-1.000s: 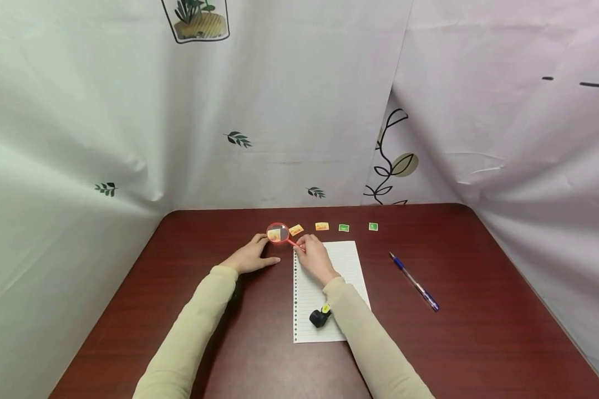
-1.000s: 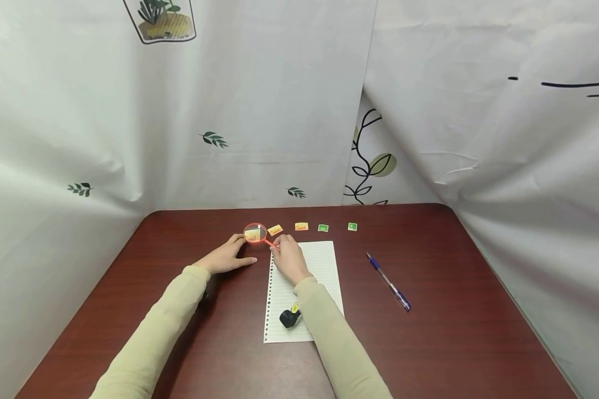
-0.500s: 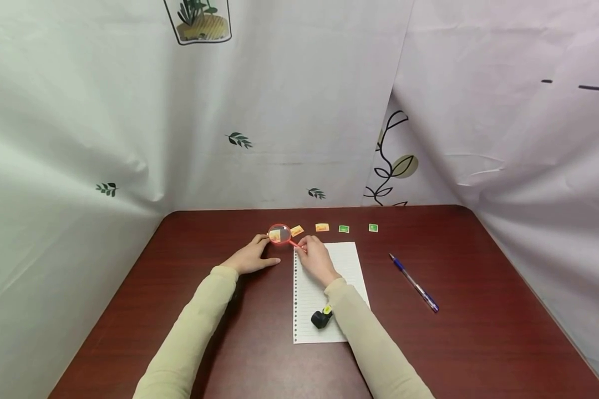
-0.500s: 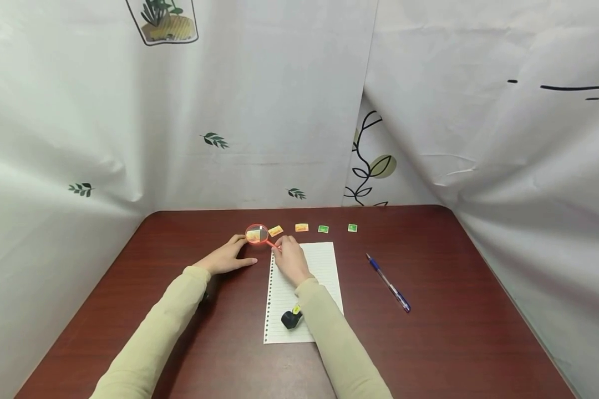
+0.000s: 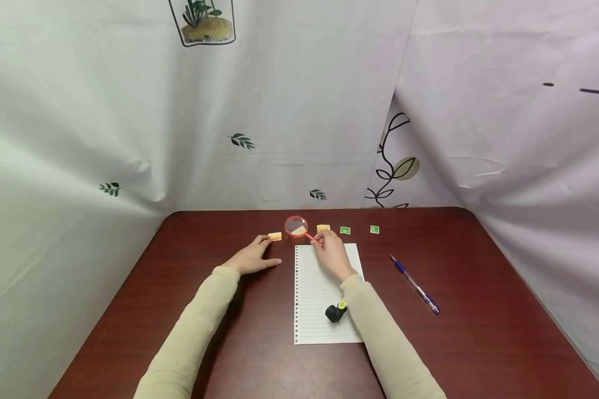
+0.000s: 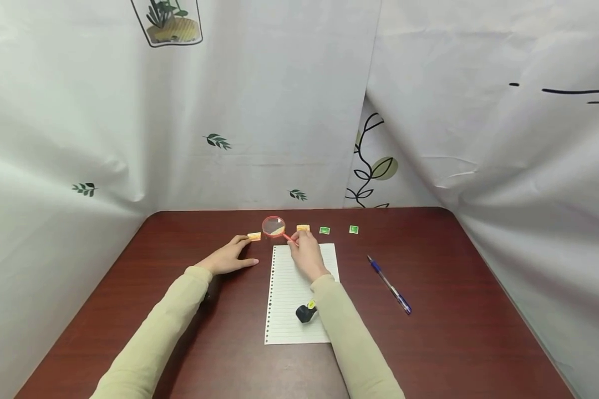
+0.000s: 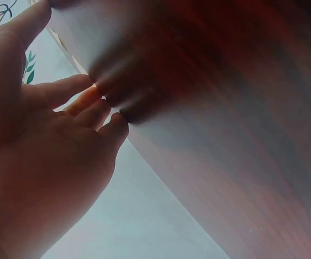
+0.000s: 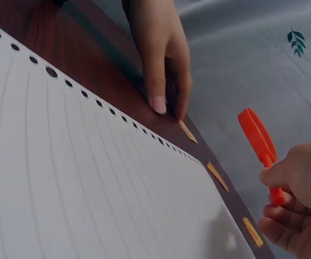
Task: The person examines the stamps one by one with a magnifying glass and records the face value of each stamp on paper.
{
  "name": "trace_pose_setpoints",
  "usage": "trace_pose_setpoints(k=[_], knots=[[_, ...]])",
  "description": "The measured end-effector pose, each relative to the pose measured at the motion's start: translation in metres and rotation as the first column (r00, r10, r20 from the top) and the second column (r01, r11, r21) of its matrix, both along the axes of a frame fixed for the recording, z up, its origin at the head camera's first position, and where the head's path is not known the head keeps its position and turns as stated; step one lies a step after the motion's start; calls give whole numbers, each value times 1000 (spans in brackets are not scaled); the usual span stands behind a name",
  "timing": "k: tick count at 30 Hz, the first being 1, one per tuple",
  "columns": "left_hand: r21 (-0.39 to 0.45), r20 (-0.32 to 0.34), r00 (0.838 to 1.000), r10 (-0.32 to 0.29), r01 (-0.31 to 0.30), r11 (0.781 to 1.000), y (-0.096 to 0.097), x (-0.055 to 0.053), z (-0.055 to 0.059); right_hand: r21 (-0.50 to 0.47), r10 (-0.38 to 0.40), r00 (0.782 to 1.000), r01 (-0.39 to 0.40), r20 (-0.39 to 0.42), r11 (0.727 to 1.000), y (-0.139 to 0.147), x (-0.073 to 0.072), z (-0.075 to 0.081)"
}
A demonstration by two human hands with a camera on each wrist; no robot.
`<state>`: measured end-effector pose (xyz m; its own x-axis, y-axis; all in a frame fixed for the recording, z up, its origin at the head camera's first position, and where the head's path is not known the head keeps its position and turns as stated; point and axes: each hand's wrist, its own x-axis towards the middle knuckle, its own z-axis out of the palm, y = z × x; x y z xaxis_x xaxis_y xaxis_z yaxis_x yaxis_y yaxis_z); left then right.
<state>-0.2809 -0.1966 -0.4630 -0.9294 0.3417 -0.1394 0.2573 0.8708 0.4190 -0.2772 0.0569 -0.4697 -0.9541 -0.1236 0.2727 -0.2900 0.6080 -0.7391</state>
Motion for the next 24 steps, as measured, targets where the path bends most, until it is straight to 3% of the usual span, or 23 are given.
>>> trace_pose_setpoints(k=[7,15,24], knots=[[-14,2,1000,11,-11,1000,1,-2,-1,5,-45,999,45,-6,999,31,-1,10],[-9,10,1000,3,-3,1000,2,-1,-1,7,-88,996,88,26,996,73,0,10],[-10,8,1000,4,-4,1000,1,-2,-3,31,-147,988,149,-48,988,121,0,10]])
